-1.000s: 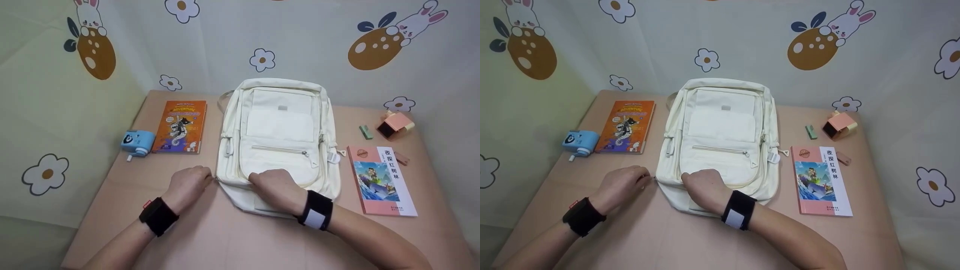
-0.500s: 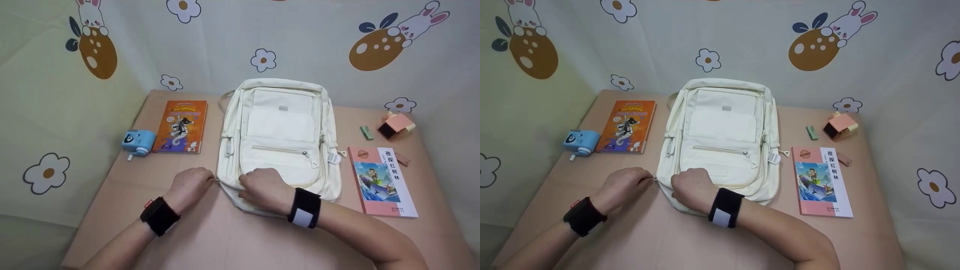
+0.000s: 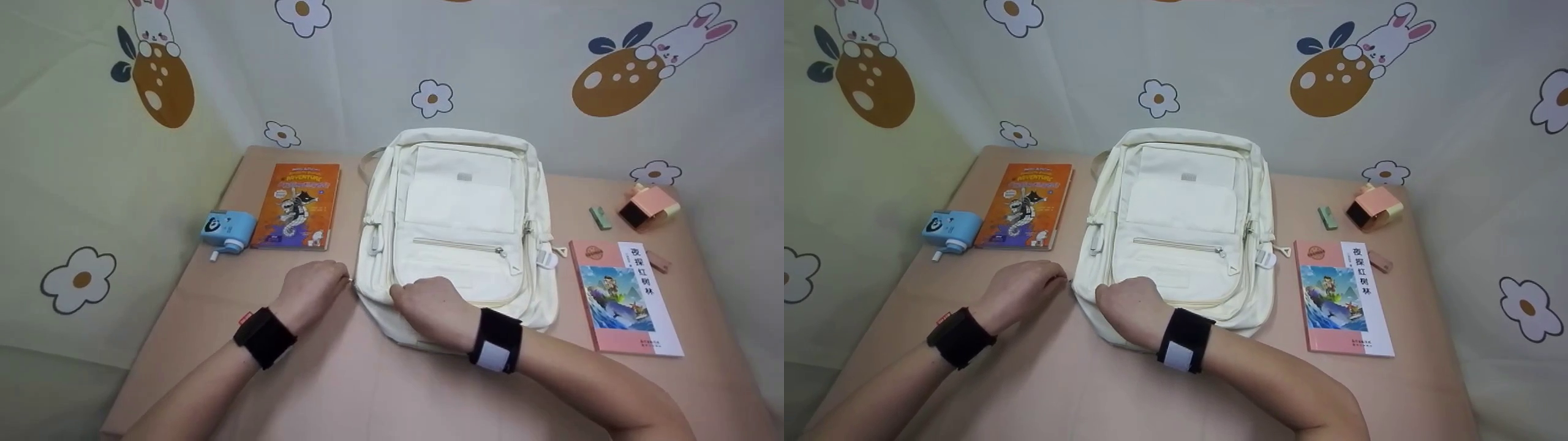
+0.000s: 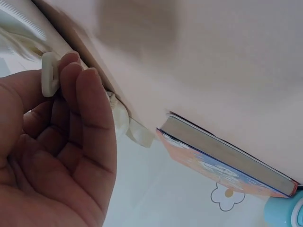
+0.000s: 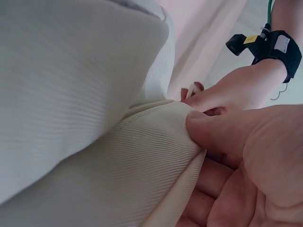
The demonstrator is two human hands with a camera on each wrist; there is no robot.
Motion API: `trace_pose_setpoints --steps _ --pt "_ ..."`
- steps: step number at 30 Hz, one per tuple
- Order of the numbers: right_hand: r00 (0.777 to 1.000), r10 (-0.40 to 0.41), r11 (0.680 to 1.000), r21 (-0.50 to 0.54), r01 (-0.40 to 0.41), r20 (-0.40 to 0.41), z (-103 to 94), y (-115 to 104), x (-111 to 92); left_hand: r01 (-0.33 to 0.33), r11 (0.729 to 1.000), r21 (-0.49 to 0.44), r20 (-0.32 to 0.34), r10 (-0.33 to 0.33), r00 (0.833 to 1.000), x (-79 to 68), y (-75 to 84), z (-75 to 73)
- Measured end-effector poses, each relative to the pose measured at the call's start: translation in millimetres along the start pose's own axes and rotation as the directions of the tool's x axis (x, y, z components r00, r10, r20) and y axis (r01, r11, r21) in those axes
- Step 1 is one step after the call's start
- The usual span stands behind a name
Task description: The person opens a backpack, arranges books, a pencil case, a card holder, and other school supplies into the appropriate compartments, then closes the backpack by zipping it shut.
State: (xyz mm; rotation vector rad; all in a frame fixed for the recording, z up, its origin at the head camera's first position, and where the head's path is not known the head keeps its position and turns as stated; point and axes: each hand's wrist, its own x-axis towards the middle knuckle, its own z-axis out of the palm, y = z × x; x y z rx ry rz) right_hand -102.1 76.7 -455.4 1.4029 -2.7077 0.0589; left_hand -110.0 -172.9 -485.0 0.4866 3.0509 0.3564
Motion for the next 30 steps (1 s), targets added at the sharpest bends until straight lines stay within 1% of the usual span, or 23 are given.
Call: trace_pose_setpoints --steps 7,10,13,17,20,25,30 --pt "1.000 0.000 1.000 0.004 0.000 0.004 -0.2 1.9 -0.9 0.010 0.998 0.055 0.024 -0.012 1.000 23.2 -3.9 -2.9" --pt "1.000 0.000 1.000 0.009 0.000 -0.001 0.0 2.5 -1.6 0.010 0.996 0.085 0.022 -0.012 1.000 32.6 -5.1 -3.8" --pt "1.000 0.003 1.000 0.016 -0.003 0.002 0.0 2.8 -2.3 -0.003 0.995 0.101 0.001 0.002 1.000 41.5 -7.1 -3.8" --pt "1.000 -0.004 1.000 -0.002 0.004 0.006 -0.2 2.6 -2.9 -0.037 0.991 0.125 -0.050 0.043 0.998 54.4 -9.0 -4.7" --pt "1.000 -0.010 1.000 -0.012 0.010 0.001 -0.1 2.3 -3.2 -0.043 0.989 0.142 -0.072 0.054 0.996 65.8 -10.5 -6.2" --pt "1.000 -0.003 1.000 -0.004 0.003 -0.004 0.5 1.8 -3.4 -0.006 0.990 0.140 -0.035 0.011 0.999 85.1 -14.0 -8.5" --pt "1.000 -0.003 1.000 -0.001 0.003 0.003 0.2 1.5 -3.1 0.043 0.988 0.150 0.010 -0.044 0.999 97.1 -15.9 -8.2"
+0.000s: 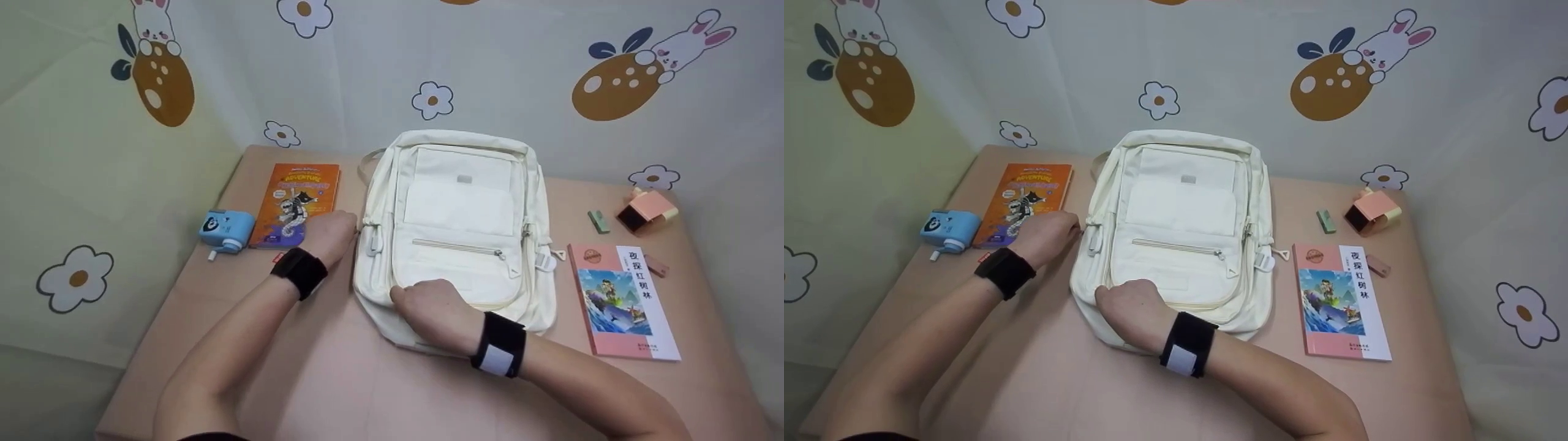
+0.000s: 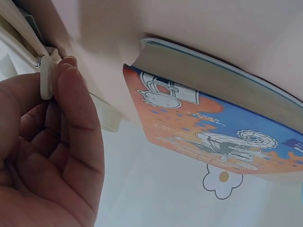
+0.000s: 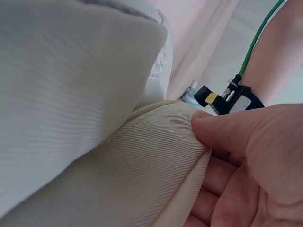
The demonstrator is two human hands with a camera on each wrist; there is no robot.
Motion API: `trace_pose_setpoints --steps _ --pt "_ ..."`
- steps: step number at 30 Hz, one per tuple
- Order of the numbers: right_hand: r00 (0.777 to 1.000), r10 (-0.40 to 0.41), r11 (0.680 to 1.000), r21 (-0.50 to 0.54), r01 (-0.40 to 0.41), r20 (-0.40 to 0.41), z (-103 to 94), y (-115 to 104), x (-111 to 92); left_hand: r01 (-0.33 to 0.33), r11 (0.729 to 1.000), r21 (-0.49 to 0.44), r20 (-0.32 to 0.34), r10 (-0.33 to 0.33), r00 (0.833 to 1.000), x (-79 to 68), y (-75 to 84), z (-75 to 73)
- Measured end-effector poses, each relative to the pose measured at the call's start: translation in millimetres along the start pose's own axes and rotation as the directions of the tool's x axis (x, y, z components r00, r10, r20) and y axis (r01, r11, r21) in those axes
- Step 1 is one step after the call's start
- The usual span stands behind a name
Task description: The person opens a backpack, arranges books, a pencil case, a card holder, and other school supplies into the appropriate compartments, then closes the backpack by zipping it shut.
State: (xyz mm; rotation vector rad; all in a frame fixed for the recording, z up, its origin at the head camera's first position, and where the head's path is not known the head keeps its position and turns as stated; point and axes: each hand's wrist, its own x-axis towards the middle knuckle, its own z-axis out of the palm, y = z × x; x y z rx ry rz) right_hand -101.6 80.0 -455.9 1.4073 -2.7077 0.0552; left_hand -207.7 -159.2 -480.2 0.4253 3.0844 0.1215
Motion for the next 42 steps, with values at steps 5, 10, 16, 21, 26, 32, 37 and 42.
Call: trace_pose_setpoints --steps 5,10,16,21,26,32,37,42 --pt "1.000 -0.007 1.000 -0.002 0.007 -0.003 -0.5 0.4 0.2 0.035 0.999 0.003 0.013 -0.035 0.999 4.4 0.2 2.6" --pt "1.000 0.002 1.000 0.006 -0.002 -0.006 0.2 1.3 0.4 0.016 1.000 -0.026 -0.025 -0.017 1.000 0.6 0.9 5.4" --pt "1.000 0.011 1.000 0.026 -0.010 -0.015 0.8 2.0 0.9 -0.137 0.984 -0.116 -0.103 0.126 0.987 -18.6 3.0 0.8" --pt "0.999 0.024 0.999 0.046 -0.023 -0.031 -1.2 4.3 0.7 -0.367 0.899 -0.239 -0.017 0.374 0.927 -50.2 -2.1 -2.1" --pt "0.998 0.037 0.998 0.057 -0.034 -0.046 -5.3 6.5 0.4 -0.452 0.868 -0.204 0.021 0.466 0.885 -69.4 -3.1 10.9" --pt "0.996 0.059 0.997 0.054 -0.056 -0.064 -11.9 6.7 -1.2 -0.488 0.867 -0.101 -0.062 0.484 0.873 -58.4 4.8 19.7" --pt "0.994 0.079 0.992 0.108 -0.070 -0.082 -16.3 8.6 -5.8 -0.537 0.839 -0.086 -0.075 0.532 0.843 -50.1 11.9 19.8" --pt "0.996 0.060 0.964 0.264 -0.041 -0.067 -23.7 23.0 -26.8 -0.494 0.843 -0.212 -0.084 0.488 0.869 -44.2 17.3 19.0"
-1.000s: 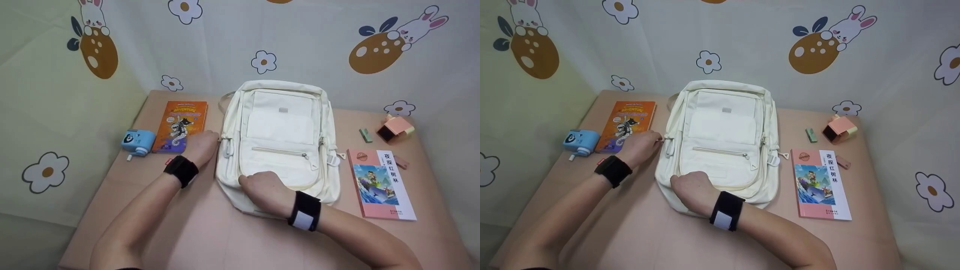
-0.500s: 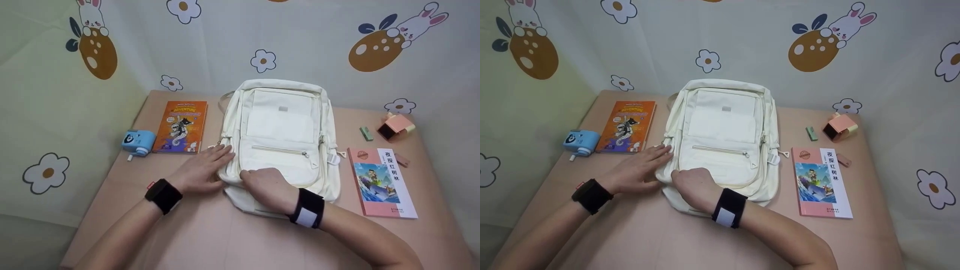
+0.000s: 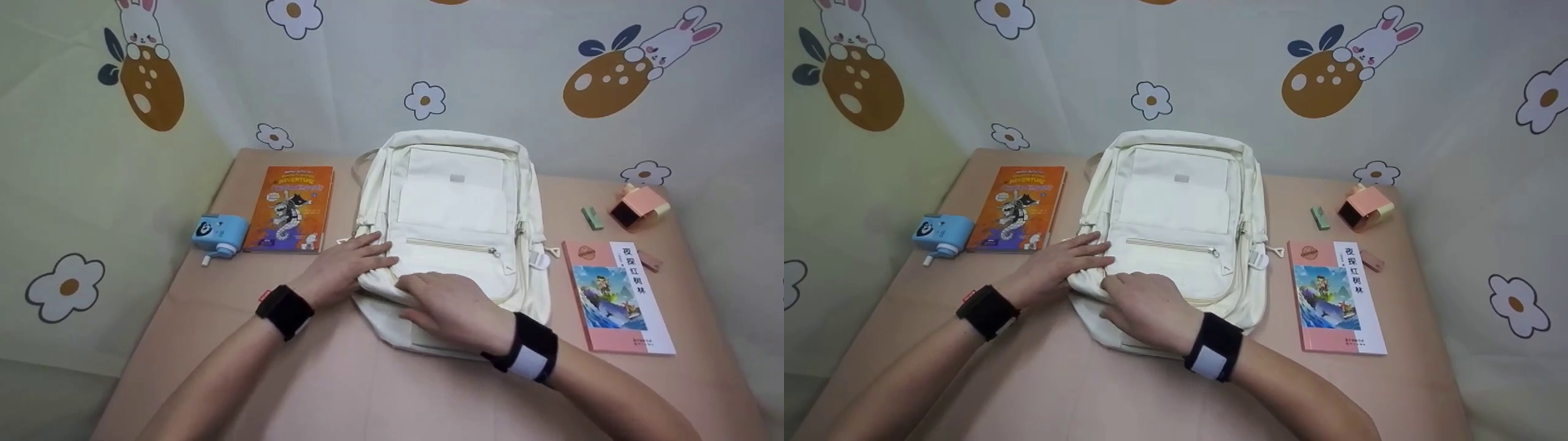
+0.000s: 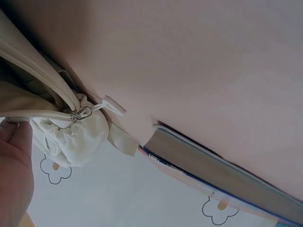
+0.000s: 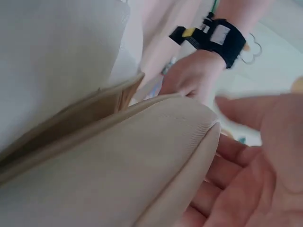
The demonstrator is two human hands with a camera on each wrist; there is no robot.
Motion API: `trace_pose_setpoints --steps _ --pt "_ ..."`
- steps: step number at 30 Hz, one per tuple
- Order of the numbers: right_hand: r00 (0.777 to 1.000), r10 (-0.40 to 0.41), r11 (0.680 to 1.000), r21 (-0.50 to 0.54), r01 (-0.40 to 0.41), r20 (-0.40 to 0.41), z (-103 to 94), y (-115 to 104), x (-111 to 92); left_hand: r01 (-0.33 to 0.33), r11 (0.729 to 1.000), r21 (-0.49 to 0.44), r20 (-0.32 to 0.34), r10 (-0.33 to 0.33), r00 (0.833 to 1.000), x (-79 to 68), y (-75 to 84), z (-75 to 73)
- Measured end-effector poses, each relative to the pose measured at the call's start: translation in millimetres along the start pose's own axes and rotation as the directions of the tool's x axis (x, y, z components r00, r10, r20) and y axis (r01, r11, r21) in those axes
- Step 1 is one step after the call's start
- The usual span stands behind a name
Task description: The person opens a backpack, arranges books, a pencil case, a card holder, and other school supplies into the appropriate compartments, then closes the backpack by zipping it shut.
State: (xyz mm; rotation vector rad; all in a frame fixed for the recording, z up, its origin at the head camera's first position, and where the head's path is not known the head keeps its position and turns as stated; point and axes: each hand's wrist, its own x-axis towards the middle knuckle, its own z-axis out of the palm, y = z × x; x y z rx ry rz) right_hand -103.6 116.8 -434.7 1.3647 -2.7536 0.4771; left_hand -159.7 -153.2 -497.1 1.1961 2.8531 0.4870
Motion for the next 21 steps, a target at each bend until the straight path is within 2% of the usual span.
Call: trace_pose_setpoints --steps 3,5,9,12,17,21 --pt "1.000 -0.011 0.999 0.043 0.010 0.020 -12.7 16.6 -18.7 0.036 0.995 -0.092 -0.034 -0.039 0.999 8.2 0.6 -5.1" --pt "1.000 0.011 0.998 0.064 -0.012 0.026 -20.0 30.5 -34.7 0.055 0.988 -0.147 -0.058 -0.064 0.996 13.7 1.5 -8.2" --pt "0.996 0.087 0.990 0.114 -0.088 0.013 -29.1 63.5 -68.0 0.091 0.970 -0.227 -0.100 -0.116 0.988 21.4 2.5 -13.3" --pt "0.987 0.161 0.973 0.167 -0.157 -0.007 -30.5 89.8 -87.8 0.157 0.946 -0.282 -0.123 -0.198 0.973 25.2 2.3 -18.5" --pt "0.965 0.247 0.944 0.247 -0.220 -0.082 -24.5 125.9 -111.0 0.242 0.905 -0.351 -0.145 -0.307 0.941 30.9 2.3 -28.1" --pt "0.952 0.233 0.935 0.315 -0.163 -0.199 -20.0 146.1 -118.5 0.236 0.884 -0.403 -0.187 -0.332 0.925 36.6 -1.5 -35.7"
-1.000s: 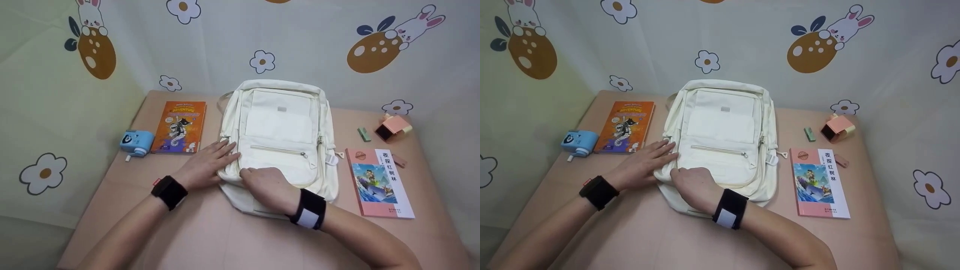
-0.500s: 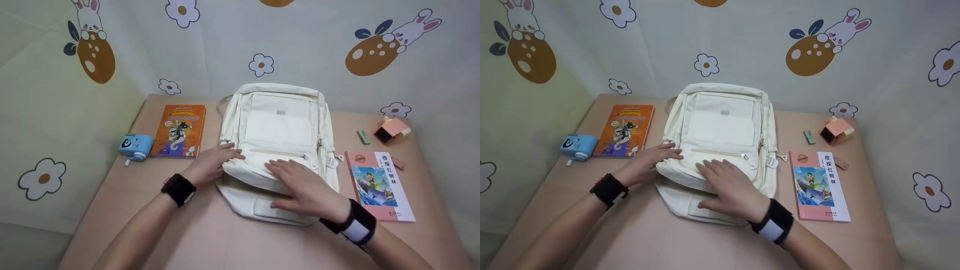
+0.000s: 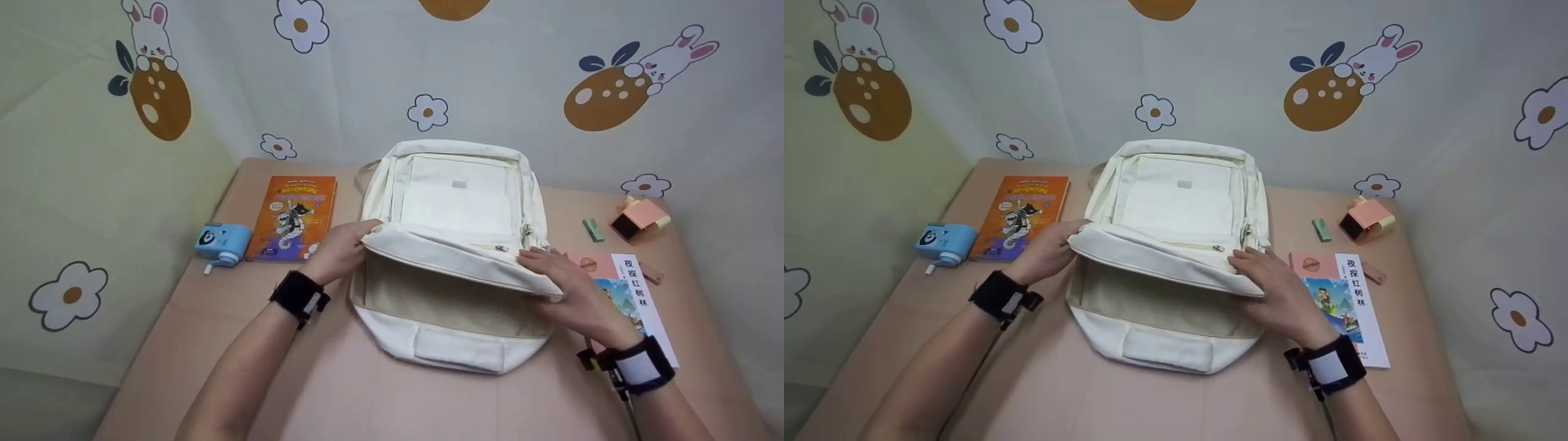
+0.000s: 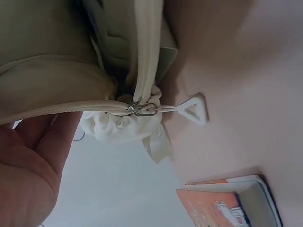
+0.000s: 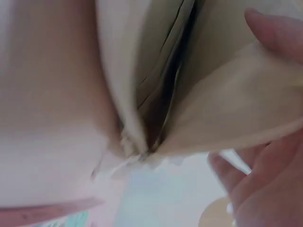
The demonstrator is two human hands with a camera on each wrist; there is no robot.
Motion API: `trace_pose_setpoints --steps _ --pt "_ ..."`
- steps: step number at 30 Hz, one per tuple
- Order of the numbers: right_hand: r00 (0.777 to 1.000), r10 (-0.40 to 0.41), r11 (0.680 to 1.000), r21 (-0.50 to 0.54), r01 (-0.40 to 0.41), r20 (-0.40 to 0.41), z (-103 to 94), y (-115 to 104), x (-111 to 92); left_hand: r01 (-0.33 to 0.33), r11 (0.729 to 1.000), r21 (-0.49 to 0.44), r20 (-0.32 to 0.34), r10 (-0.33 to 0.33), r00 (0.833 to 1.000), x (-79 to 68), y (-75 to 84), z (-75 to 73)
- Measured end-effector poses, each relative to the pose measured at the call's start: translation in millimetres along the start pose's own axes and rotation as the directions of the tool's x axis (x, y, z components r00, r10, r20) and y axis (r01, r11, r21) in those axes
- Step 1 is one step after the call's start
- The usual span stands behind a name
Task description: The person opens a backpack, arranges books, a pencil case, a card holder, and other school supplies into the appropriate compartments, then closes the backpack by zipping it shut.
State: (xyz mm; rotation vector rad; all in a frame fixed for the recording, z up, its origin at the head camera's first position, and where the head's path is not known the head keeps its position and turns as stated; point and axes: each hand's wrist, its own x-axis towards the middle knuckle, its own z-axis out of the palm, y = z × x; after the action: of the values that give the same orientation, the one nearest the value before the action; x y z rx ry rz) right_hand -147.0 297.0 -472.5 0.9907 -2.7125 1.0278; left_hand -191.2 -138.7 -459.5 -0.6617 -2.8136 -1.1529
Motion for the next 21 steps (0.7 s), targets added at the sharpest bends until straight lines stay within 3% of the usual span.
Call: trace_pose_setpoints --steps 4,8,11,18,21 --pt "0.996 0.003 1.000 0.031 0.000 -0.090 2.3 14.0 0.0 0.033 0.997 -0.069 -0.020 -0.035 0.999 6.6 -0.5 -4.0" --pt "0.979 0.111 0.994 0.012 -0.110 -0.174 7.2 20.6 2.3 0.080 0.988 -0.133 -0.006 -0.081 0.997 9.0 -0.7 -5.1" --pt "0.949 0.220 0.975 0.041 -0.217 -0.227 8.1 21.5 6.0 0.098 0.979 -0.179 0.000 -0.099 0.995 7.7 -1.4 -4.2" --pt "0.894 0.401 0.914 0.156 -0.374 -0.201 1.8 22.3 22.0 0.130 0.930 -0.344 0.058 -0.117 0.991 3.3 -8.0 -1.2" --pt "0.870 0.461 0.882 0.203 -0.426 -0.176 -0.7 23.0 29.5 0.128 0.905 -0.406 0.107 -0.092 0.990 2.8 -13.4 0.9"
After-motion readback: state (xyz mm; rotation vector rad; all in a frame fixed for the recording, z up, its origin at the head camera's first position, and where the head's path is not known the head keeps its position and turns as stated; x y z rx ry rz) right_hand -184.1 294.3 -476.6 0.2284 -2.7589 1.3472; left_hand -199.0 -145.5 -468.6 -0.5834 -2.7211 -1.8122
